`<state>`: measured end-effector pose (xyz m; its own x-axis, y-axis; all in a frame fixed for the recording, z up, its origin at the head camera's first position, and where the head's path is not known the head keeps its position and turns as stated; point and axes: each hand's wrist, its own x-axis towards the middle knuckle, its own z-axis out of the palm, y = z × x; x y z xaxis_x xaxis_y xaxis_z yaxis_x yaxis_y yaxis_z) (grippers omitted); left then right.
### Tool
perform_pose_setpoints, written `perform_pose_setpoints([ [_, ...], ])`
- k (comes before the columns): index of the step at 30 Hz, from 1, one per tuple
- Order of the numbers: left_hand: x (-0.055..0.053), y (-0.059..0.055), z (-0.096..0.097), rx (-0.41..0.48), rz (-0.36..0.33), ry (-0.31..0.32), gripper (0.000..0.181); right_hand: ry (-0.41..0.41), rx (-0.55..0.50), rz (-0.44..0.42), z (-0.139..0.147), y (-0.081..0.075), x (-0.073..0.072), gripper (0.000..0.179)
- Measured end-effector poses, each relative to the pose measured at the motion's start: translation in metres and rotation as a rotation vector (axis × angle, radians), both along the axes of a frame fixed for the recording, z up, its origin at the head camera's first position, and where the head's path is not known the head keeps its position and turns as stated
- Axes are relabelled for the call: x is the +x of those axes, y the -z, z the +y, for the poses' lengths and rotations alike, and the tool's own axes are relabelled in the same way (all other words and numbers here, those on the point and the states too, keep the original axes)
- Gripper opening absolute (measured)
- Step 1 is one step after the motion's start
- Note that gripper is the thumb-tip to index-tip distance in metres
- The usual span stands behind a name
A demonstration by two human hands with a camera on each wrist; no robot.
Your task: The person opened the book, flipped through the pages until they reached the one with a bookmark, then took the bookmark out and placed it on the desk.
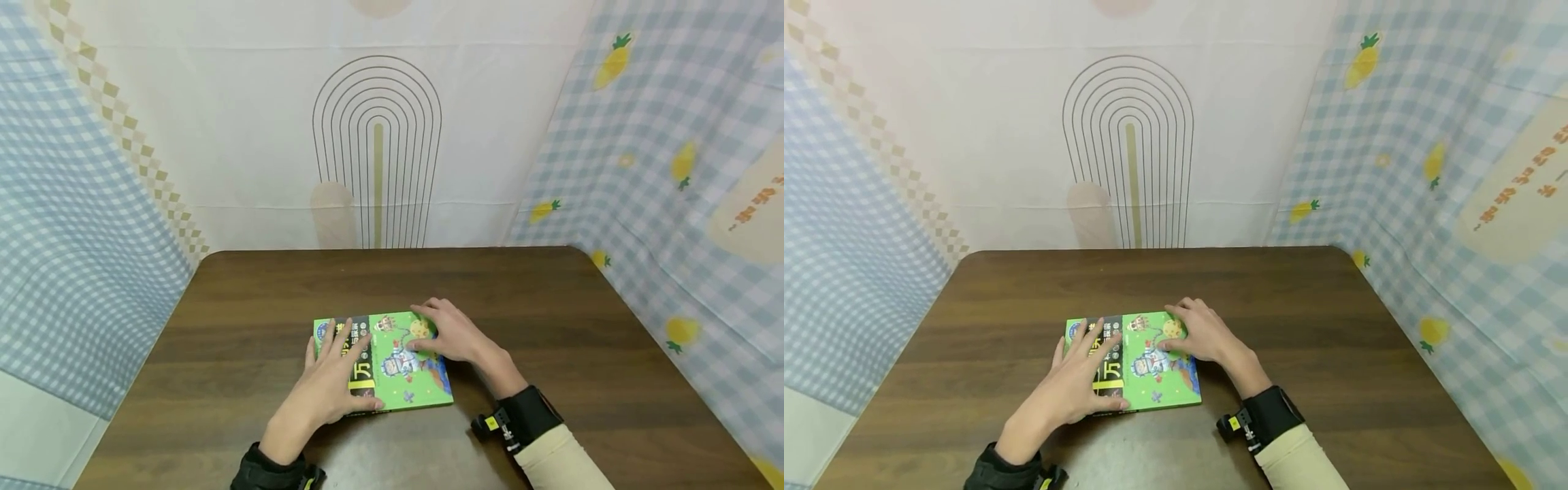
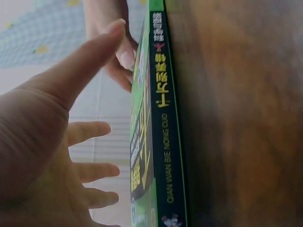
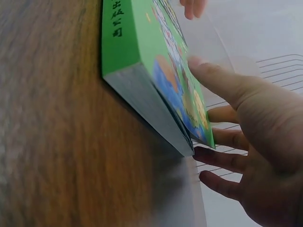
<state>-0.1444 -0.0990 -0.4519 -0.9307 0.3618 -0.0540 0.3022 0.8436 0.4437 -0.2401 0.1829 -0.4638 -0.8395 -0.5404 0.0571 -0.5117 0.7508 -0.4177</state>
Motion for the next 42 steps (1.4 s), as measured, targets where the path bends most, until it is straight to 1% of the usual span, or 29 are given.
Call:
perform_pose_setpoints([
  [7,-0.002,0.001,0.004,-0.030,-0.023,0.084,0.112,0.019,0.005,0.004,-0.001,0.003,0.000,0.078],
  [9,-0.003,0.001,0.004,-0.043,-0.021,0.105,0.111,0.026,0.001,0.004,-0.002,0.003,0.000,0.079],
  [14,-0.005,0.001,0.005,-0.074,-0.027,0.125,0.107,0.031,-0.010,0.012,-0.002,0.003,0.001,0.081],
  [19,-0.006,0.000,0.006,-0.090,-0.039,0.127,0.103,0.028,-0.005,0.028,-0.002,0.004,0.000,0.081],
  [24,-0.007,-0.001,0.005,-0.120,-0.001,0.134,0.099,0.038,-0.005,0.034,-0.001,0.003,0.000,0.080],
  [29,-0.008,-0.002,0.004,-0.128,0.030,0.137,0.096,0.044,0.006,0.030,0.002,0.003,-0.001,0.081],
  [35,-0.009,-0.005,-0.002,-0.186,0.040,0.110,0.096,0.055,-0.010,0.001,0.006,0.000,-0.002,0.076],
  [42,-0.013,-0.009,-0.010,-0.260,0.114,0.051,0.088,0.098,-0.056,-0.031,0.009,-0.004,-0.004,0.071],
])
